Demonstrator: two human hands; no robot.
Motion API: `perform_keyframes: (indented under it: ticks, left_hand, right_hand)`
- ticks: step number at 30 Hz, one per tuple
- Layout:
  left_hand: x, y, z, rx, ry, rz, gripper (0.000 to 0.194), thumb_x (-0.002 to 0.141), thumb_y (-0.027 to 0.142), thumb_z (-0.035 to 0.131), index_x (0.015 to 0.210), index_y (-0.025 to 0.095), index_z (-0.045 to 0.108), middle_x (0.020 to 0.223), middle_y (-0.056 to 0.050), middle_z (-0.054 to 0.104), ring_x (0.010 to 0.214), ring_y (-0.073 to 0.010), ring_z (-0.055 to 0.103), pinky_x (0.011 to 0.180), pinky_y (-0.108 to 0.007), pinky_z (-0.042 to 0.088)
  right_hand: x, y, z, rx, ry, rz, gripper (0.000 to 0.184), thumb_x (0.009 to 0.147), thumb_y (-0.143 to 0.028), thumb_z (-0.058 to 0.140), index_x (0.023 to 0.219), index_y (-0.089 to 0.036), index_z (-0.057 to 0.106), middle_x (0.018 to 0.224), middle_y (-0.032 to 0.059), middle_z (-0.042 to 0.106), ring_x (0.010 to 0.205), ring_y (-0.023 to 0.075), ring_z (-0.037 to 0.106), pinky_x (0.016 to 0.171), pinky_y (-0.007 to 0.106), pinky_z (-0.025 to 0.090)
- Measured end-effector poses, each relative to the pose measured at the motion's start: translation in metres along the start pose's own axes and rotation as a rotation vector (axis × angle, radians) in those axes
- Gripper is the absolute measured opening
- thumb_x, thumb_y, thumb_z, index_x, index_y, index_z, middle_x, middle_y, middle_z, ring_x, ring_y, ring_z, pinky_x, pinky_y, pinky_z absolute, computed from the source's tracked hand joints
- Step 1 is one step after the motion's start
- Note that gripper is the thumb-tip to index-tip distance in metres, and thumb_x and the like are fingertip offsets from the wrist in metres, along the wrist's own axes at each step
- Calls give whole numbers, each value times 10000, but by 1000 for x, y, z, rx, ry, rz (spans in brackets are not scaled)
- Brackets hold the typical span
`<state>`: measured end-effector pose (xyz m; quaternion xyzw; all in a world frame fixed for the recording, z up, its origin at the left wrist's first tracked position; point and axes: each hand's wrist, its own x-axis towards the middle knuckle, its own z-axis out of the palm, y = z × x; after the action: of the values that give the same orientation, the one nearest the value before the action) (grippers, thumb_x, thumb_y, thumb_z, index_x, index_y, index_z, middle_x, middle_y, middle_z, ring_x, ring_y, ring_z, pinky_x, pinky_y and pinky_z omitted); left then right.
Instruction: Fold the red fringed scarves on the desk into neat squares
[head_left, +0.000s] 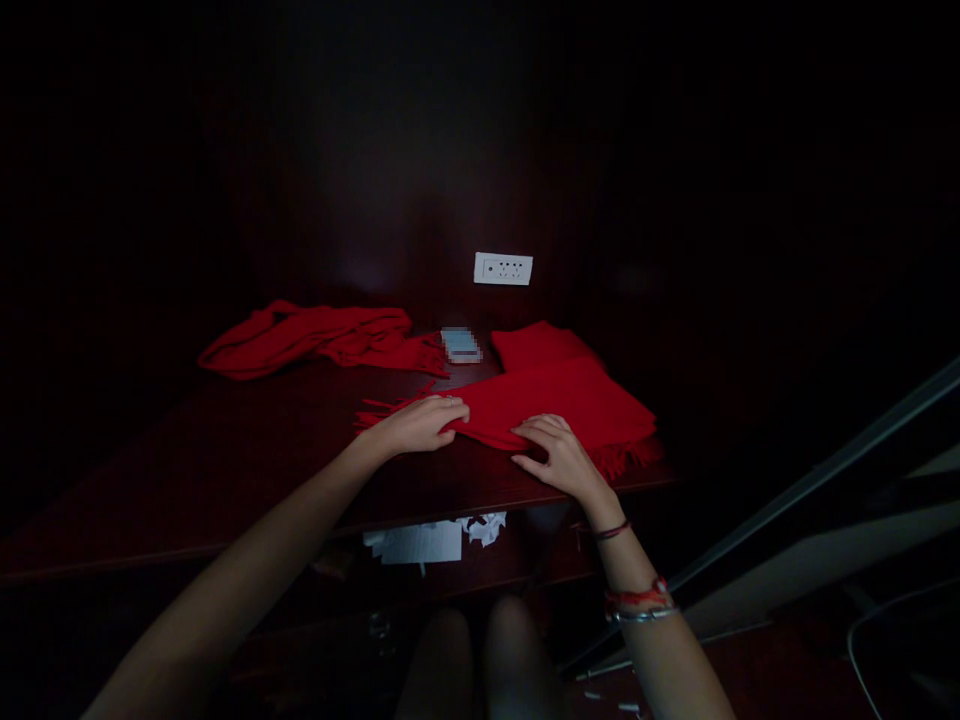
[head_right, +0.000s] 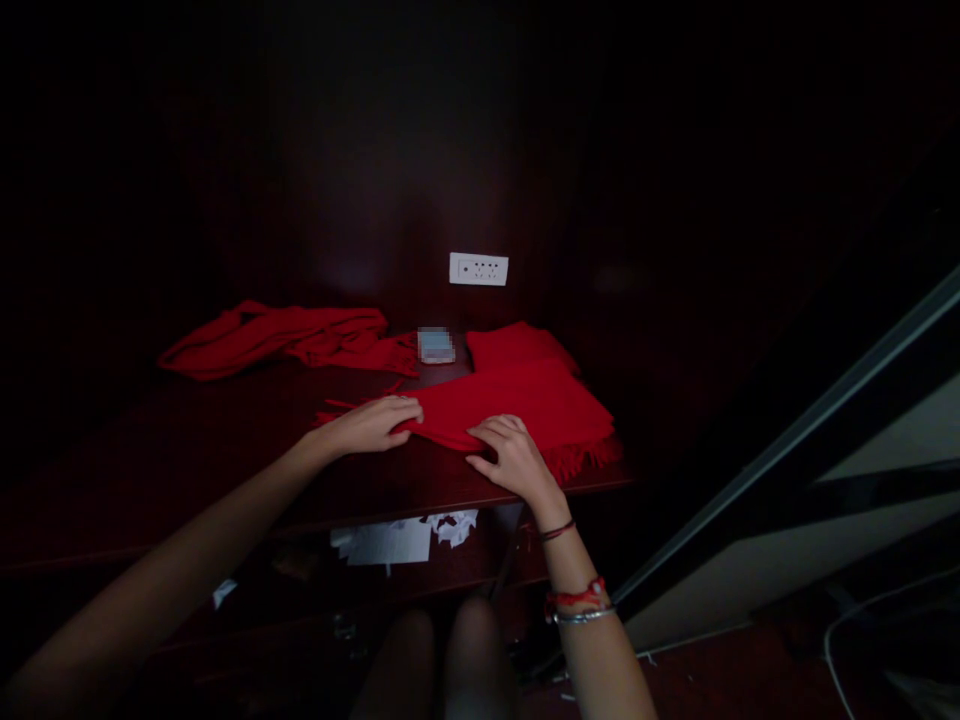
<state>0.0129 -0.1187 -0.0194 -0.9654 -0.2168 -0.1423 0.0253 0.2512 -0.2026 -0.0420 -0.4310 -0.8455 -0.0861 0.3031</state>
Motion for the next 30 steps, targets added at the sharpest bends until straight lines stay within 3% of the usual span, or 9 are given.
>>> perform_keyframes:
  ticks: [4,9,13,17,22,26,30]
  left_hand:
    - [2,0,-2,-146,80,-44,255,796,220,397,1044,201,450,1019,-13,538,914,-139,503,822,-240,360]
    - [3,-6,-3,-260,201,-61,277,816,233,375,1084,181,421,1067,-28,521,965,-131,485,848,-247,354]
    - [5,-2,2,-117,168,-73,361,795,204,397,1155,198,389,1117,-53,472,1007,-161,447,877,-299,330]
    - [20,25,10,80,145,-34,554,708,358,554,1204,214,355,1126,-65,454,1019,-219,426,877,-349,318]
    - [45,46,25,158,163,-6,298,781,216,473,1076,173,471,953,-58,551,871,-175,521,778,-286,392]
    - [49,31,33,52,246,-23,202,806,205,440,988,158,515,906,-52,574,820,-150,545,738,-242,423]
    - [46,15,34,-4,345,-39,184,818,209,425,968,166,522,903,-46,585,823,-143,552,743,-239,427]
  right_hand:
    - [-1,1,1,-32,30,72,362,715,-271,554,1060,-180,494,965,73,551,902,198,473,812,360,354]
    - [-4,10,7,-23,132,159,286,750,-194,483,1036,-175,473,925,76,567,845,201,500,756,353,383]
    - [-6,15,10,17,211,153,245,782,-194,450,1025,-176,476,901,79,585,803,188,518,717,322,408]
    - [-3,15,12,37,222,139,256,806,-179,411,1057,-189,464,909,74,590,835,188,521,732,317,409]
    - [-5,16,8,-63,194,182,361,809,-196,408,1170,-179,388,885,74,584,817,195,515,728,332,402]
    - [-14,16,-4,-223,165,260,425,753,-249,505,1159,-164,410,976,100,545,886,227,473,735,354,381]
    - [-18,19,-11,-267,151,285,347,771,-201,467,1113,-144,453,867,86,572,801,210,486,691,333,381]
